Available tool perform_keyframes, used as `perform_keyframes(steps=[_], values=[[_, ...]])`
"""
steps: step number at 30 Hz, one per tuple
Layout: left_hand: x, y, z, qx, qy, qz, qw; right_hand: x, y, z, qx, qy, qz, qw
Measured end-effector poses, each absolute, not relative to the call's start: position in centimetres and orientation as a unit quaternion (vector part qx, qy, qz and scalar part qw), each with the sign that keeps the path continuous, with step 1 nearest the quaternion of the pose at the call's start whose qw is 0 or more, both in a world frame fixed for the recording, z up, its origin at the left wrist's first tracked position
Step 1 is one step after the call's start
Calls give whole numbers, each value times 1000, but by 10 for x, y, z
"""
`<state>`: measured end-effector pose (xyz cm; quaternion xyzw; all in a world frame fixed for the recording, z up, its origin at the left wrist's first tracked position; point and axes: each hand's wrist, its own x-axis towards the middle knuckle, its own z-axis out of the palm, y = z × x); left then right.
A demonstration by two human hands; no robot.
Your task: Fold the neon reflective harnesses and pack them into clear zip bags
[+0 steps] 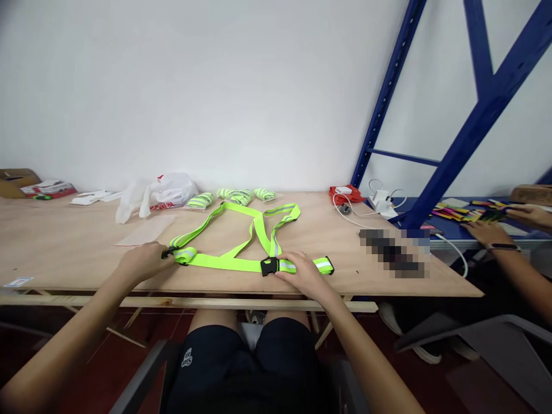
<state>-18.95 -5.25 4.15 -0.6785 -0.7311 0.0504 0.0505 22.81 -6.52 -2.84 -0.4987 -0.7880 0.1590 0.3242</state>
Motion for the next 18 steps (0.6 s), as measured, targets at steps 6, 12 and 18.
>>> perform_keyframes(steps=[6,12,18], values=[[-201,-48,25,-694,-716,4,83,228,-65,-29,-495,-787,173,326],[-257,-41,35,-606,-764,-203,-87,230,-63,-29,-490,-791,176,321],[-300,-44,45,-468,-756,-392,-237,233,-61,-29,-484,-793,178,325]])
